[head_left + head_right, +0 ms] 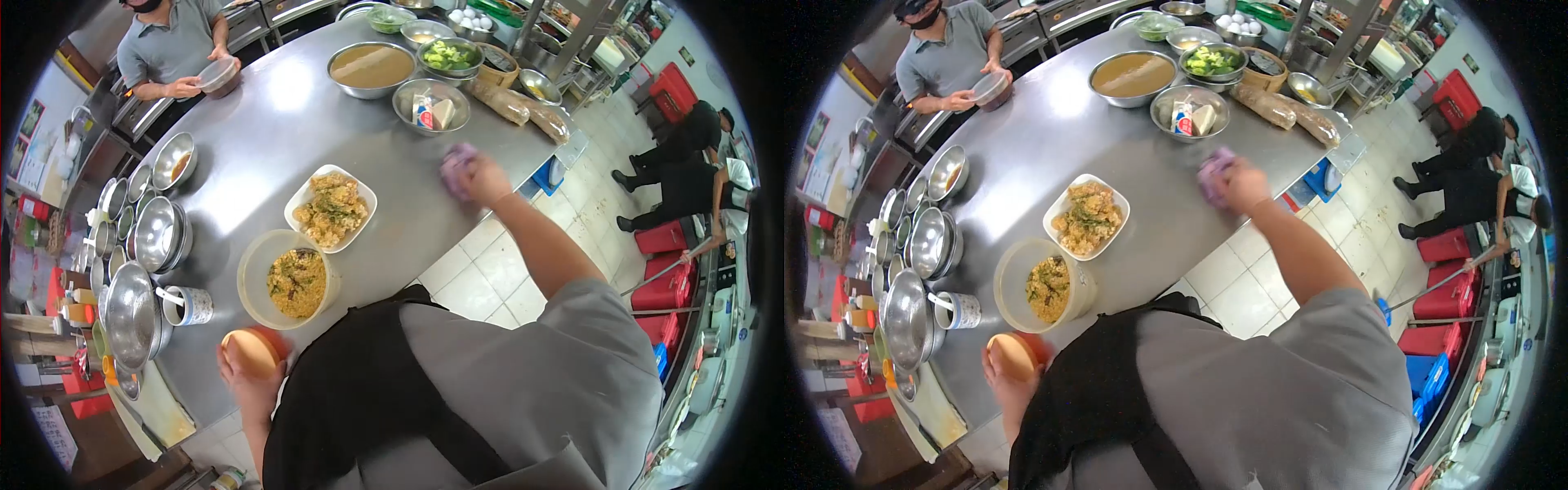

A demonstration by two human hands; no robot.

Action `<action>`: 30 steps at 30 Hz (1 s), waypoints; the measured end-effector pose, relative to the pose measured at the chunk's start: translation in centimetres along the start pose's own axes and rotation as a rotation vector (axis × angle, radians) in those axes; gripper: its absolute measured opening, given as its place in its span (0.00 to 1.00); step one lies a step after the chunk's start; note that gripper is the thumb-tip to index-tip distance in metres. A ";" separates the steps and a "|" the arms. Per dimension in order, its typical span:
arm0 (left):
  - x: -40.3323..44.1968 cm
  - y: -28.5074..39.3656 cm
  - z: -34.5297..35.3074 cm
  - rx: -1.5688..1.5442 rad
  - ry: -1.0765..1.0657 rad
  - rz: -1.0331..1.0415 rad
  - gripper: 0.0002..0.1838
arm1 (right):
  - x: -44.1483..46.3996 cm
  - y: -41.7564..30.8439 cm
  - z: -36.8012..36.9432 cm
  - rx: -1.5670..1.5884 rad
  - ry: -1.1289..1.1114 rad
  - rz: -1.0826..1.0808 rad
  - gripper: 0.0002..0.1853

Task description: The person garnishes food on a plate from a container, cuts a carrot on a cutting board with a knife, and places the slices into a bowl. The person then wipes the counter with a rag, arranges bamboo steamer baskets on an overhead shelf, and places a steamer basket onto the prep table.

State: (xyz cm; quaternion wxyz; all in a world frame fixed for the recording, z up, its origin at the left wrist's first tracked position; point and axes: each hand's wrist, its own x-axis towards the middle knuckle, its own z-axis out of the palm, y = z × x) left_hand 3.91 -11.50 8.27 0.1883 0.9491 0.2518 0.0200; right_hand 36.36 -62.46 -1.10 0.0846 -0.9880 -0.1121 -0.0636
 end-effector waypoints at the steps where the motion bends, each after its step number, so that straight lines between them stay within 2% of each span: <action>1: -0.4 -0.1 -0.7 -0.012 0.020 0.015 0.62 | 0.9 2.5 -0.7 -0.066 0.037 0.122 0.13; 2: -0.7 -0.4 -1.3 -0.022 0.039 0.033 0.62 | 1.4 4.1 -1.2 -0.132 0.076 0.246 0.11; 5: -1.0 -2.0 -3.5 -0.100 0.102 0.176 0.61 | 0.9 4.3 -2.7 0.121 0.105 0.393 0.09; 6: -0.7 -1.8 -4.3 -0.133 0.119 0.234 0.60 | 0.0 0.5 -4.6 0.202 0.055 0.299 0.11; 7: -0.2 -1.3 -5.1 -0.231 0.132 0.248 0.60 | -0.7 -0.5 -2.7 0.207 0.067 0.182 0.14; 8: 0.2 -0.6 -5.7 -0.329 0.145 0.254 0.60 | -1.8 -2.9 -2.3 0.309 0.223 -0.087 0.20; 9: 0.5 0.1 -6.4 -0.374 0.147 0.280 0.60 | -2.6 -5.1 -3.2 0.257 0.147 -0.185 0.21; 12: 1.9 2.8 -8.3 -0.392 0.130 0.396 0.60 | -1.5 -1.1 -2.3 0.208 0.060 -0.179 0.19; 13: 2.3 3.7 -8.3 -0.463 0.106 0.399 0.61 | -0.9 2.3 -2.6 0.223 0.072 -0.053 0.14; 14: 2.5 5.2 -8.4 -0.553 0.072 0.431 0.61 | 0.0 6.4 -2.3 0.060 0.039 0.127 0.11; 15: 3.2 4.9 -8.4 -0.418 0.095 0.490 0.61 | 0.6 9.5 -3.4 0.056 -0.018 0.366 0.10; 17: 3.8 6.4 -8.5 -0.386 0.066 0.511 0.63 | -0.7 15.6 -4.1 0.029 0.092 0.499 0.12; 18: 4.2 7.6 -8.7 -0.318 0.065 0.547 0.63 | -1.4 16.8 -5.2 0.155 0.070 0.344 0.14; 19: 4.4 9.1 -9.2 -0.188 0.057 0.575 0.62 | -1.0 15.2 -6.2 0.188 0.108 0.426 0.18; 20: 4.6 10.3 -8.9 -0.213 0.035 0.549 0.62 | -1.1 14.0 -7.2 0.215 0.139 0.518 0.23; 23: 5.7 13.7 -7.9 0.028 -0.006 0.533 0.59 | -0.5 7.9 -7.6 0.186 0.342 0.213 0.25; 26: 6.2 15.6 -6.7 0.145 -0.042 0.555 0.59 | -0.4 1.5 -8.9 0.298 0.339 0.072 0.25; 30: 6.6 16.8 -5.4 0.179 -0.091 0.536 0.59 | -1.5 -1.5 -8.2 0.431 0.348 -0.049 0.24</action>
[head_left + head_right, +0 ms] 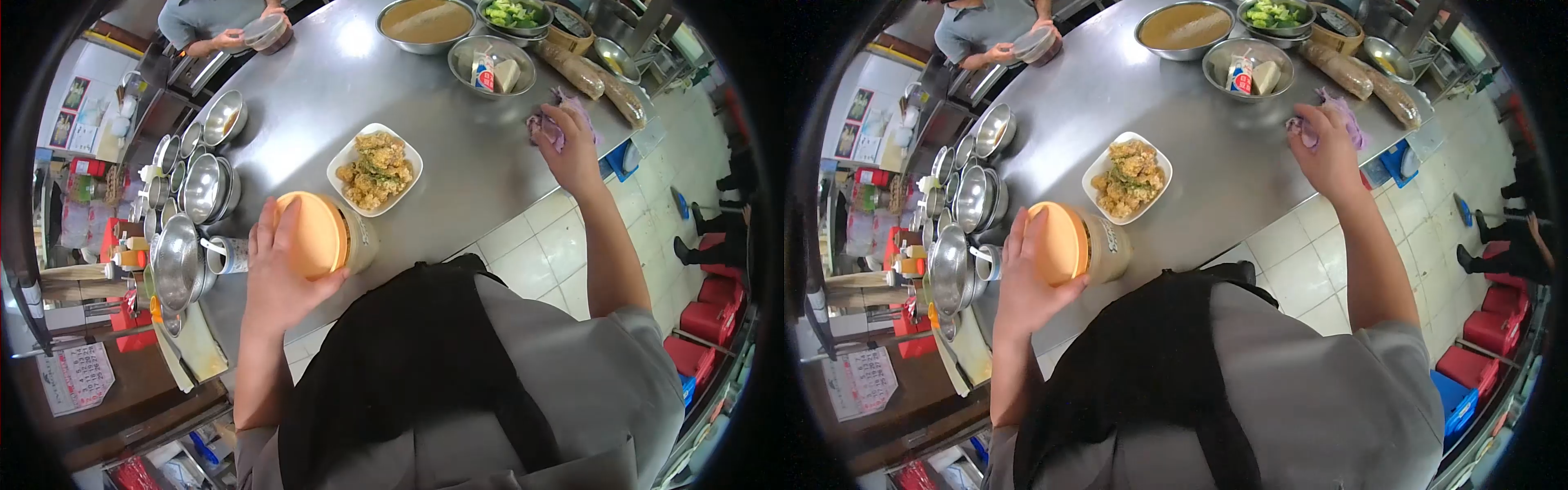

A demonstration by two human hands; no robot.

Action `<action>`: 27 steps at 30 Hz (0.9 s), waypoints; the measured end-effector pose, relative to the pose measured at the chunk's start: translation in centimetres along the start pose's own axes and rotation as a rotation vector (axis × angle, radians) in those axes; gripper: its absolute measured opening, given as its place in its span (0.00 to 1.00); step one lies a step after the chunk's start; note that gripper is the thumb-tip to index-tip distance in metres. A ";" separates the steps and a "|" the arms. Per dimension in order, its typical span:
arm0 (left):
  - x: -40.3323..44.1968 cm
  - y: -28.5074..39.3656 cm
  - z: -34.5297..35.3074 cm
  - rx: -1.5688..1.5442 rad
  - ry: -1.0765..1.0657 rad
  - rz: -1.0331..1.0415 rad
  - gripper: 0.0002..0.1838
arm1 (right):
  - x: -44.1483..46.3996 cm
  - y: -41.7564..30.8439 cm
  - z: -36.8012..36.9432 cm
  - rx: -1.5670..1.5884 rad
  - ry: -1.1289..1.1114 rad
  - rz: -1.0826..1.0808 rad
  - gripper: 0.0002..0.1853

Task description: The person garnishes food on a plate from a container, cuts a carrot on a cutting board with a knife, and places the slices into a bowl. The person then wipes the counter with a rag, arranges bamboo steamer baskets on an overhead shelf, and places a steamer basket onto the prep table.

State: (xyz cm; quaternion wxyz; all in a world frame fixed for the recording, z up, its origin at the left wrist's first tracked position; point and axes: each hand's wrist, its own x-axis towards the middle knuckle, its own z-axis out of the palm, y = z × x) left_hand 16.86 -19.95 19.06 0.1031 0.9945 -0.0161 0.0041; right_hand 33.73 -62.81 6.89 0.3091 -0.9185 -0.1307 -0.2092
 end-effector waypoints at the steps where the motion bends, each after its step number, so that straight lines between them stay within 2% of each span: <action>1: 0.4 0.4 0.1 0.000 -0.024 -0.023 0.59 | -0.2 -0.5 0.1 0.048 0.011 0.003 0.24; 5: 0.6 1.8 0.9 0.070 -0.024 -0.062 0.59 | -0.4 -1.2 0.1 0.146 0.037 0.051 0.22; 11: -0.2 1.4 3.2 0.141 0.085 -0.057 0.55 | -1.7 -1.7 0.5 0.233 -0.093 0.094 0.19; 14: 0.0 -1.4 2.1 -0.083 0.108 0.002 0.46 | -4.3 -2.3 1.2 0.353 -0.181 0.109 0.15; 17: 0.2 -2.8 1.3 -0.288 0.100 -0.281 0.30 | -8.1 -3.7 1.6 0.448 -0.344 0.275 0.12; 20: 0.1 -6.3 2.4 -0.620 -0.137 -0.328 0.20 | -12.0 -5.8 2.6 0.599 -0.449 0.339 0.11; 23: -2.2 -7.1 3.5 -0.861 -0.059 -0.323 0.19 | -15.3 -8.8 3.8 0.820 -0.616 0.559 0.11; 27: -6.9 -8.2 5.7 -0.988 0.118 -0.417 0.20 | -17.5 -14.5 4.9 0.883 -0.757 0.681 0.13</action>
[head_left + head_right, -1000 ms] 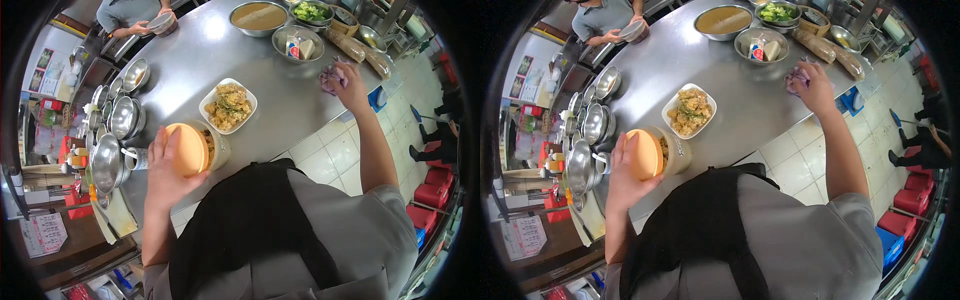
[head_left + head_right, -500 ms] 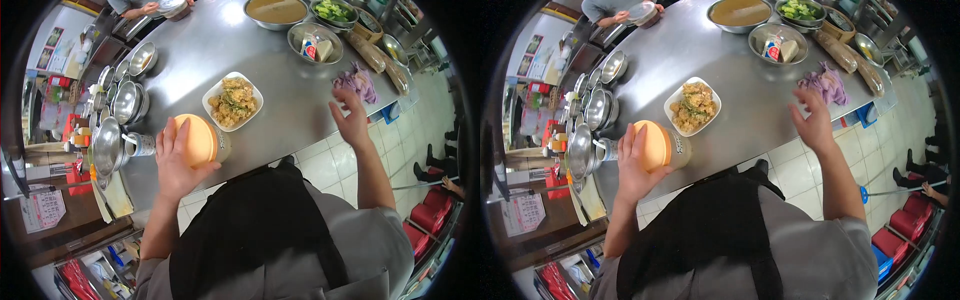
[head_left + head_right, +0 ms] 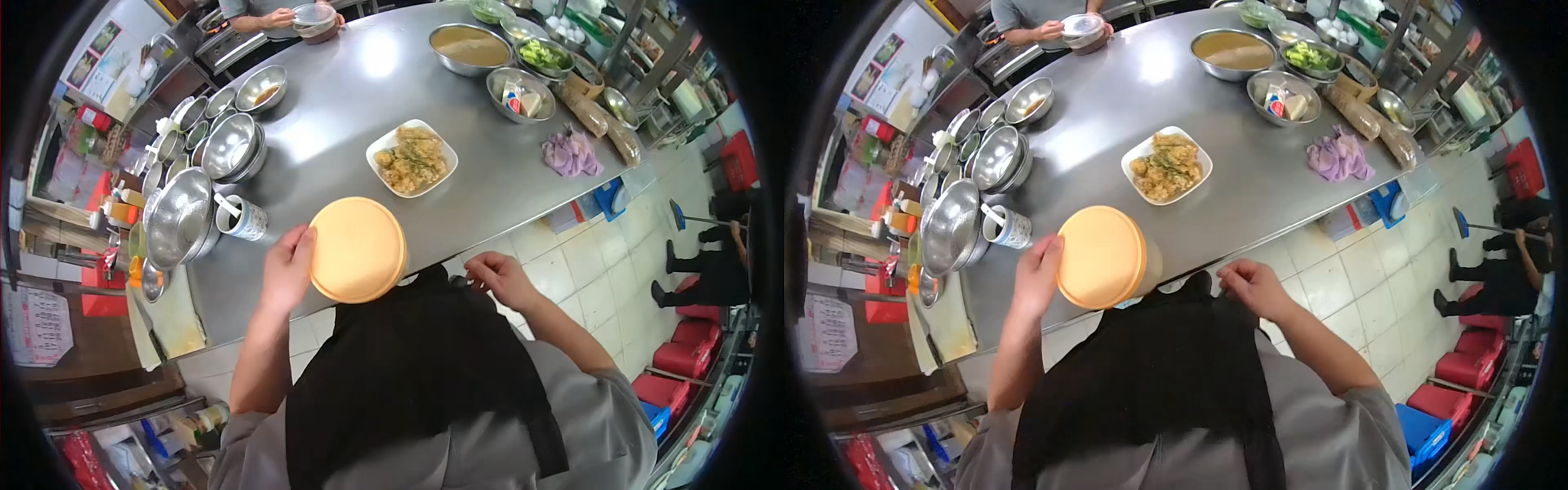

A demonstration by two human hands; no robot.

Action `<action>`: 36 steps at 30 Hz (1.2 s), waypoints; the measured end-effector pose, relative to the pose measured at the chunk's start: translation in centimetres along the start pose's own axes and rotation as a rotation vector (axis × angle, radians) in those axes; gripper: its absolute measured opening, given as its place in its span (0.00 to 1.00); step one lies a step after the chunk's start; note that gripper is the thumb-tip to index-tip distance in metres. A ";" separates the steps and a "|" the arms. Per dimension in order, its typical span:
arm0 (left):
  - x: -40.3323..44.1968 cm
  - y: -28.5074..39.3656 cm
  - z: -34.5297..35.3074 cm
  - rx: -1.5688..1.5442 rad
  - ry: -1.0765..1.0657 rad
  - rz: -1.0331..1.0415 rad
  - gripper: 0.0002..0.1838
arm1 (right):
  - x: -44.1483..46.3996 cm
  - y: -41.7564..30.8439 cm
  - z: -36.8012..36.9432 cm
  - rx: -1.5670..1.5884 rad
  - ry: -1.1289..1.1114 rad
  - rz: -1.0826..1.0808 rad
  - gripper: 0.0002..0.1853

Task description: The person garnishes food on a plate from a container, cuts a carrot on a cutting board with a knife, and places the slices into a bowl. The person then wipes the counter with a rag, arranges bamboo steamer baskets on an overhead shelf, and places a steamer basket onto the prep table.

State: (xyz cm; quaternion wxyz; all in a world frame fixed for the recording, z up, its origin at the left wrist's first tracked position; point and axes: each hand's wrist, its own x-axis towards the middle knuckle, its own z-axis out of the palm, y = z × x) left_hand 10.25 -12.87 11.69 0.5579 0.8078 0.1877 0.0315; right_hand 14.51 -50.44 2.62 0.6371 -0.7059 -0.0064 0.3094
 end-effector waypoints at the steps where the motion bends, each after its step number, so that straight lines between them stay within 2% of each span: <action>1: -0.9 -0.8 -0.4 -0.085 -0.008 0.012 0.20 | -0.2 -0.3 1.4 0.047 -0.019 0.021 0.15; 2: -1.7 -1.5 -0.7 -0.171 -0.018 0.024 0.20 | -0.6 -0.9 2.7 0.092 -0.029 0.112 0.17; 5: -3.2 -3.4 -1.3 -0.418 -0.089 -0.015 0.19 | -0.6 0.3 5.3 0.194 -0.237 0.222 0.35; 7: -3.8 -4.4 -1.3 -0.622 -0.166 -0.110 0.19 | -1.8 -1.4 8.7 0.530 -0.272 0.249 0.43; 8: -4.2 -5.7 -0.6 -0.794 -0.296 -0.047 0.19 | -2.9 -2.5 10.3 0.687 -0.274 0.261 0.47; 11: -5.3 -5.0 1.0 -0.877 -0.393 -0.098 0.20 | -4.8 -3.6 10.9 0.902 -0.371 0.139 0.56; 12: -5.2 -5.2 1.4 -0.779 -0.420 -0.017 0.20 | -5.4 -3.4 10.5 0.954 -0.373 0.088 0.54; 15: -5.6 -5.5 1.7 -0.419 -0.432 0.140 0.18 | -7.6 -2.8 10.0 0.838 -0.132 -0.006 0.52; 16: -5.9 -5.5 2.0 -0.365 -0.436 0.106 0.18 | -8.4 -2.0 9.4 0.900 -0.160 -0.073 0.43; 18: -6.4 -5.2 3.0 -0.254 -0.434 0.046 0.16 | -9.2 -0.4 9.0 0.757 -0.044 -0.102 0.37; 19: -7.0 -4.8 3.6 -0.244 -0.458 0.072 0.16 | -9.7 0.0 8.9 0.685 0.012 -0.115 0.33; 20: -8.0 -4.3 4.4 -0.232 -0.481 0.095 0.15 | -10.7 0.4 8.8 0.827 0.003 -0.116 0.29; 21: -9.1 -4.0 5.0 -0.218 -0.503 0.113 0.15 | -11.7 1.1 8.6 0.856 0.006 -0.102 0.29; 22: -9.7 -5.1 6.3 -0.222 -0.471 0.233 0.14 | -12.8 2.0 8.2 0.884 0.004 -0.087 0.30; 25: -12.0 -5.6 8.7 -0.394 -0.521 0.096 0.15 | -17.0 4.2 6.9 0.901 0.043 -0.105 0.33; 26: -13.2 -5.0 9.3 -0.388 -0.559 0.066 0.19 | -18.7 5.2 6.3 0.899 0.068 -0.123 0.34; 29: -18.3 -2.2 10.3 -0.345 -0.683 -0.027 0.38 | -23.5 9.5 3.9 0.938 -0.079 -0.146 0.41; 30: -19.3 -2.1 10.9 -0.347 -0.820 -0.066 0.54 | -24.8 11.0 3.9 0.790 0.038 -0.141 0.45; 34: -23.7 1.0 14.2 -0.328 -0.980 -0.193 0.64 | -29.0 14.6 5.0 0.537 0.265 -0.248 0.42; 36: -25.6 2.3 15.9 0.152 -0.952 0.329 0.65 | -31.8 13.6 4.5 0.824 0.251 -0.073 0.43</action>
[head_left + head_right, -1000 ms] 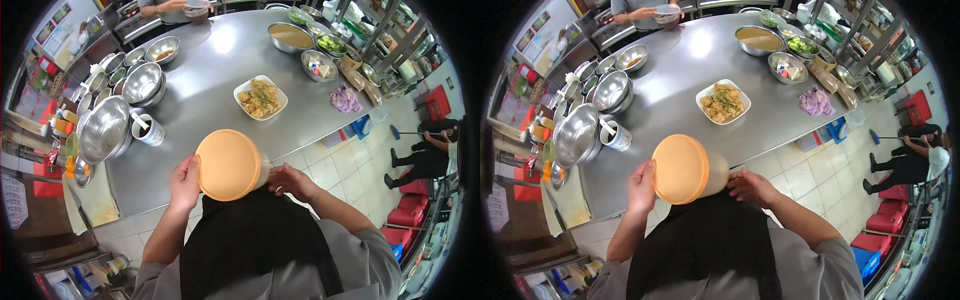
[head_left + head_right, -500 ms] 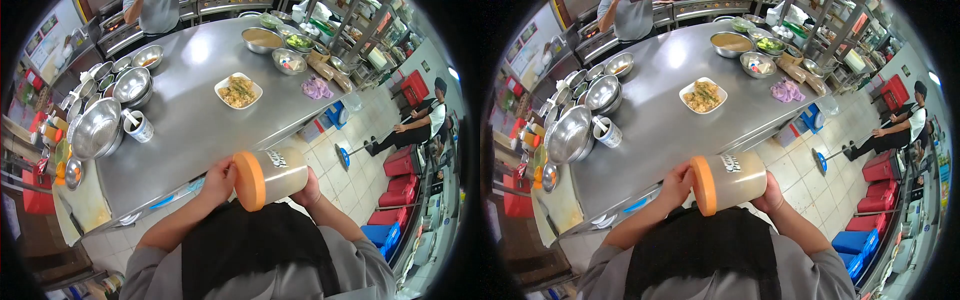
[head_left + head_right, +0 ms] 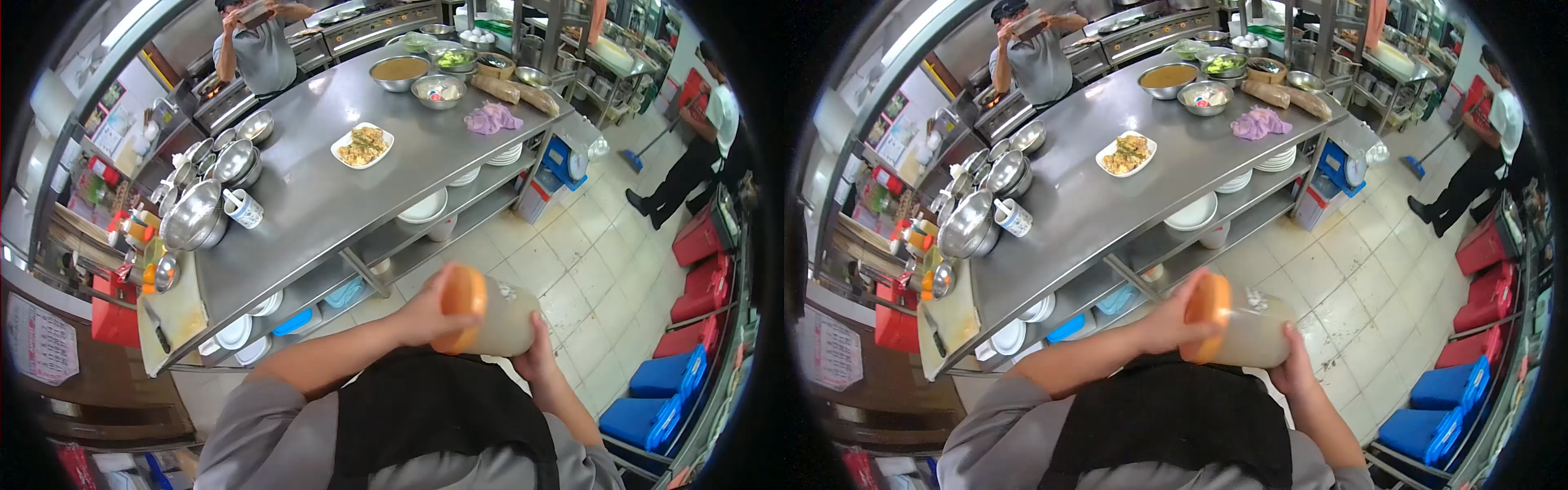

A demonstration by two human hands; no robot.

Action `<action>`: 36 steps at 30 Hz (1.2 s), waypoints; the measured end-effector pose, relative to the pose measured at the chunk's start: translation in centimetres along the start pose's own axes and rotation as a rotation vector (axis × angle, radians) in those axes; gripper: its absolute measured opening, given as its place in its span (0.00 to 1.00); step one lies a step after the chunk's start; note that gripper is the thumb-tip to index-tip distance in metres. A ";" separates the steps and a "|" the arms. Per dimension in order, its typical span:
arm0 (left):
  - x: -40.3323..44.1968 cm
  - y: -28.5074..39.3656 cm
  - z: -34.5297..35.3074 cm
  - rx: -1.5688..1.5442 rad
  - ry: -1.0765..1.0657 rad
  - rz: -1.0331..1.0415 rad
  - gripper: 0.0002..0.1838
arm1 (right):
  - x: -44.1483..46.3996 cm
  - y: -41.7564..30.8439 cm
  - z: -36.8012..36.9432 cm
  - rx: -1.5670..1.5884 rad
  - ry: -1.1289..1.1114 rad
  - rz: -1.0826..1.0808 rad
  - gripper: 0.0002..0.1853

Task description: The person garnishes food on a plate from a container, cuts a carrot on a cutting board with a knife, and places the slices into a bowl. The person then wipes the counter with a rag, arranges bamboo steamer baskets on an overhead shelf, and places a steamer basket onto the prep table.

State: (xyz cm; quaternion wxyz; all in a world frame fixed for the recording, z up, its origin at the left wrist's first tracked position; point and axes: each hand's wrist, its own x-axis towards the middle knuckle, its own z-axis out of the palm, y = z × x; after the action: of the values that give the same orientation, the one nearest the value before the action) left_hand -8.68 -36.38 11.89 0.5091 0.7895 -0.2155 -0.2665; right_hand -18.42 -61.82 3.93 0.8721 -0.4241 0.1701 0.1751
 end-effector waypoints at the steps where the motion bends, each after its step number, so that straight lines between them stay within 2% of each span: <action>1: 0.2 1.1 0.8 0.319 -0.010 0.118 0.65 | -1.4 -1.0 0.4 0.124 0.033 0.099 0.43; 2: 0.4 3.1 1.2 0.461 -0.093 0.207 0.64 | -2.3 -1.7 -0.9 0.080 0.016 0.173 0.45; 4: 0.7 7.3 2.0 0.734 -0.252 0.392 0.64 | -3.6 -2.2 -3.0 0.204 -0.058 0.092 0.45; 7: 2.4 7.2 3.8 0.518 -0.107 0.657 0.55 | -4.9 -2.5 -5.2 0.318 -0.094 -0.071 0.45; 9: 3.4 6.2 3.7 0.177 -0.180 0.213 0.46 | -5.0 -2.4 -6.7 0.335 -0.092 -0.187 0.44; 10: 3.9 5.6 3.7 0.007 -0.214 -0.012 0.42 | -5.0 -2.3 -6.8 0.376 -0.108 -0.180 0.43; 13: 4.1 2.8 4.9 -0.414 -0.363 -0.233 0.29 | -4.1 -2.3 -6.9 0.475 -0.112 -0.104 0.43; 16: 5.0 -2.0 6.6 -0.439 -0.232 -0.323 0.24 | -2.8 0.4 -9.7 0.364 -0.004 0.054 0.43; 18: 6.0 -5.9 7.4 -0.483 -0.158 -0.488 0.26 | -2.7 3.1 -14.0 0.054 0.058 0.177 0.43; 20: 7.2 -11.7 8.5 -0.559 -0.037 -0.633 0.27 | -4.9 5.3 -16.6 0.032 0.296 0.244 0.42; 22: 8.7 -18.0 9.3 -0.478 0.116 -0.748 0.26 | -6.9 7.3 -18.4 0.067 0.462 0.295 0.41; 25: 12.4 -29.5 9.6 -0.447 0.342 -0.865 0.24 | -11.7 10.7 -19.5 0.138 0.628 0.397 0.34; 29: 17.8 -44.2 6.8 -0.733 0.477 -0.912 0.15 | -16.5 13.4 -17.1 0.161 0.890 0.551 0.24; 31: 20.4 -48.0 5.5 -0.837 0.738 -0.932 0.13 | -17.6 14.2 -15.3 0.211 0.974 0.600 0.22; 33: 23.1 -50.9 3.7 -0.900 0.906 -0.853 0.14 | -17.2 14.1 -13.5 0.189 0.977 0.659 0.22; 36: 26.5 -56.6 0.1 -0.835 0.917 -0.935 0.14 | -15.1 14.3 -12.2 0.139 0.982 0.706 0.20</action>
State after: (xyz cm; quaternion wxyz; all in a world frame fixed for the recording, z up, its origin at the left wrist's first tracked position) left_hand 15.46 -30.70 -45.46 0.6376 0.5724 0.4904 -0.1592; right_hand -39.93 -65.66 -6.20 0.6066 -0.3153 0.6939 0.2259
